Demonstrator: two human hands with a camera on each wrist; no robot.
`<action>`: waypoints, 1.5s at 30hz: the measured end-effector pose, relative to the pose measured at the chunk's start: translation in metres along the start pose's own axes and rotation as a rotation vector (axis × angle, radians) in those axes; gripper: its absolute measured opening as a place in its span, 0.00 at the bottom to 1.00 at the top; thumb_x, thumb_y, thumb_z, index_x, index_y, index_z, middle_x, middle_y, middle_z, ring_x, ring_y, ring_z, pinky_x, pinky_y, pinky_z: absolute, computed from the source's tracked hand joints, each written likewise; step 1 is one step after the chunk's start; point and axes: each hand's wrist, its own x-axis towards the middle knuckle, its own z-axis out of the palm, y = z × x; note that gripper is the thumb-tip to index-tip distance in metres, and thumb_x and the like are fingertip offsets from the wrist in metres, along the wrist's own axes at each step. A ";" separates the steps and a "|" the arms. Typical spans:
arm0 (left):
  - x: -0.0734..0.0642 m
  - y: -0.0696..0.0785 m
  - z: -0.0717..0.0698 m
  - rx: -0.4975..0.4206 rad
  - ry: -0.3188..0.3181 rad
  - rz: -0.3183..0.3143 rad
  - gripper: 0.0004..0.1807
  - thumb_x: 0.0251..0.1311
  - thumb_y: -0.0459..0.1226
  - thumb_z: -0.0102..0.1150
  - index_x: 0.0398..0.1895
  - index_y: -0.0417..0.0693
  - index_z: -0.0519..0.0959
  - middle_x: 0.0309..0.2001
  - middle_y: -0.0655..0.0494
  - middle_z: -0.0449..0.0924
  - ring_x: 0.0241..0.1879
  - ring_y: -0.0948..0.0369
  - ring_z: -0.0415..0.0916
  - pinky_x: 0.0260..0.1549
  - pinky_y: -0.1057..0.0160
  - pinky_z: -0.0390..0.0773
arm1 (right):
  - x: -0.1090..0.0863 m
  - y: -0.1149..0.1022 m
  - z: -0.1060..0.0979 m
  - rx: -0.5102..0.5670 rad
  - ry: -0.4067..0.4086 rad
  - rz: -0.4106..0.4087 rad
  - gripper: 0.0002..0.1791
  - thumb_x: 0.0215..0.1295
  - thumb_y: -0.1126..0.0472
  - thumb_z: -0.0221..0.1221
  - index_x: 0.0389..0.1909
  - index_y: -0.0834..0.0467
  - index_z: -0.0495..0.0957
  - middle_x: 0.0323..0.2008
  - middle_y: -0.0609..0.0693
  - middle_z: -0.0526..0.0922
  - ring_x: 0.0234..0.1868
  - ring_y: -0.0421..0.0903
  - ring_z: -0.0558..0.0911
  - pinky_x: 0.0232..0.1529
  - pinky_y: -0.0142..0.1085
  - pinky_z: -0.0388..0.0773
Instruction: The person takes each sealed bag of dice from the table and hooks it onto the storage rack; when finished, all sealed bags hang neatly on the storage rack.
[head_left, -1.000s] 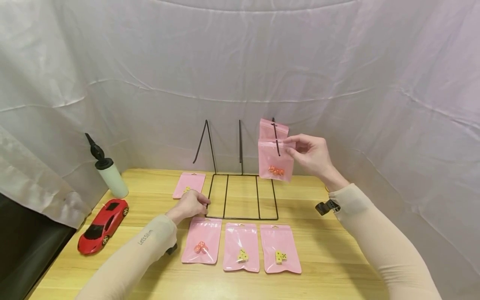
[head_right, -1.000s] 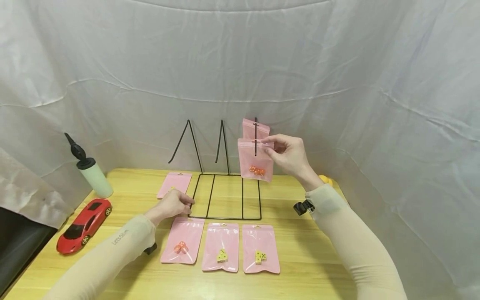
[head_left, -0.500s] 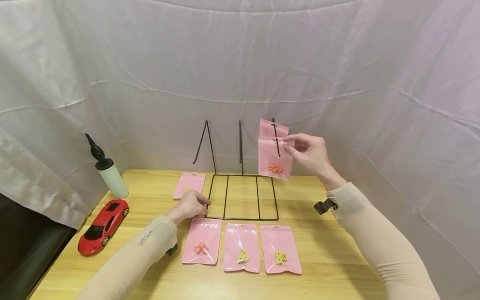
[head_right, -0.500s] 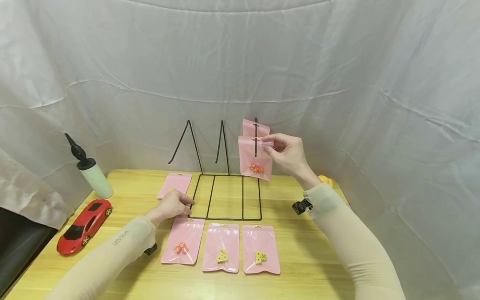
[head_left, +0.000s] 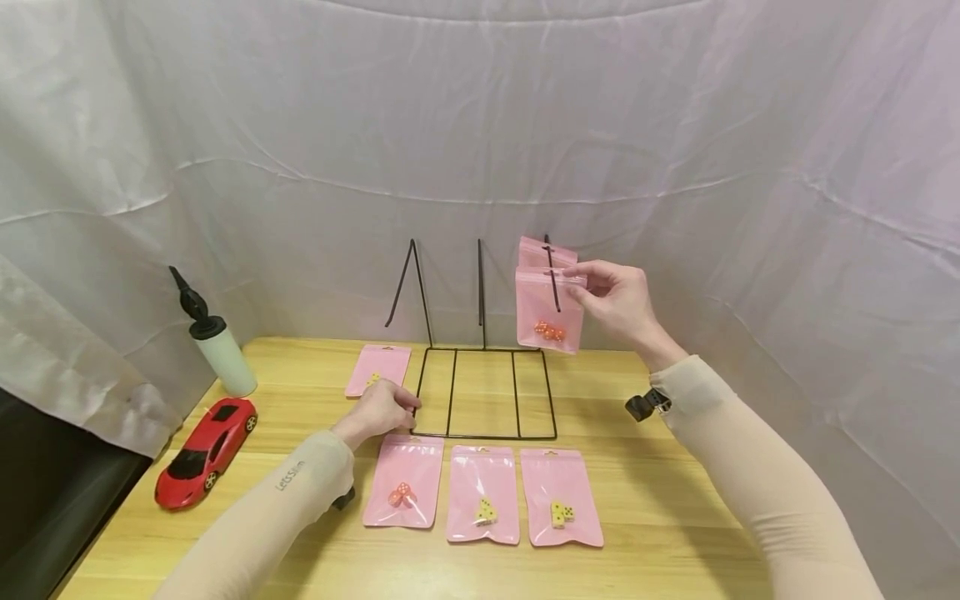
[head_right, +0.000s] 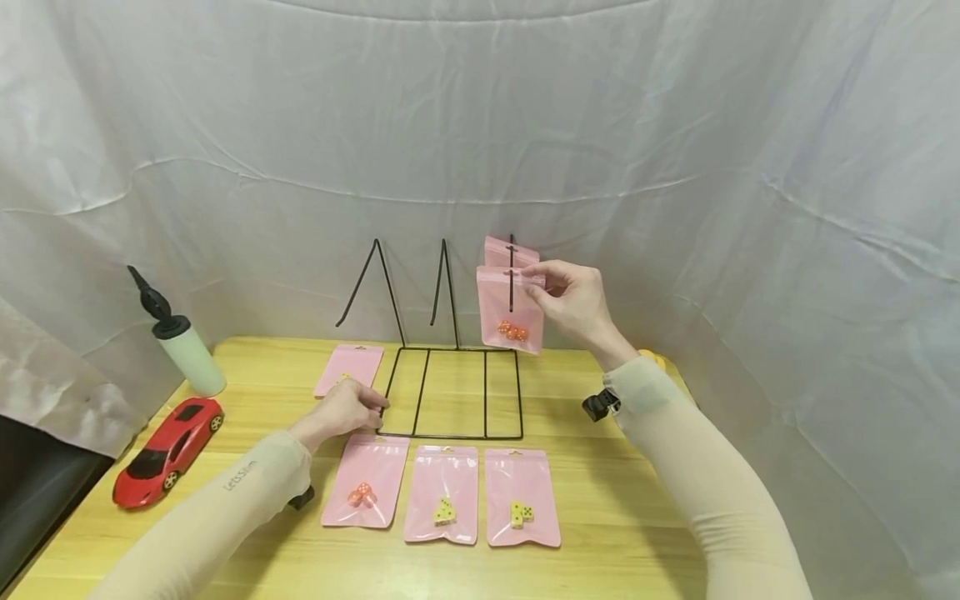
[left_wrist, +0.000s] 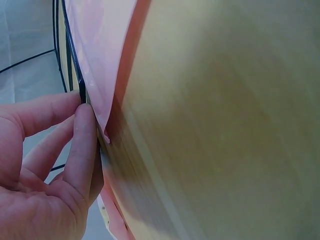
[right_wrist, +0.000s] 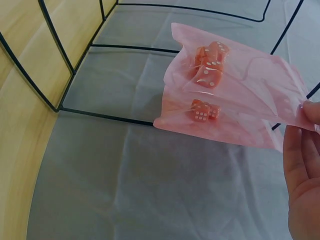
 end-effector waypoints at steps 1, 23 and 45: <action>0.000 0.000 0.000 0.000 0.000 -0.001 0.21 0.55 0.28 0.78 0.54 0.43 0.94 0.54 0.46 0.95 0.55 0.53 0.86 0.59 0.51 0.87 | 0.001 0.000 0.000 -0.003 0.004 0.000 0.10 0.69 0.71 0.74 0.49 0.66 0.92 0.46 0.69 0.95 0.34 0.22 0.88 0.41 0.18 0.85; -0.002 0.001 0.001 0.014 0.002 0.018 0.22 0.54 0.28 0.78 0.55 0.43 0.93 0.53 0.47 0.95 0.55 0.53 0.87 0.61 0.48 0.87 | 0.015 0.007 0.009 -0.138 0.080 0.028 0.10 0.70 0.68 0.74 0.50 0.61 0.94 0.43 0.64 0.96 0.29 0.22 0.83 0.35 0.17 0.80; -0.001 -0.002 0.002 0.013 0.007 0.010 0.22 0.53 0.28 0.78 0.54 0.43 0.94 0.52 0.46 0.95 0.53 0.54 0.88 0.59 0.49 0.88 | 0.023 0.011 0.019 -0.222 0.137 0.056 0.10 0.72 0.65 0.73 0.51 0.57 0.94 0.43 0.60 0.97 0.32 0.36 0.87 0.34 0.16 0.76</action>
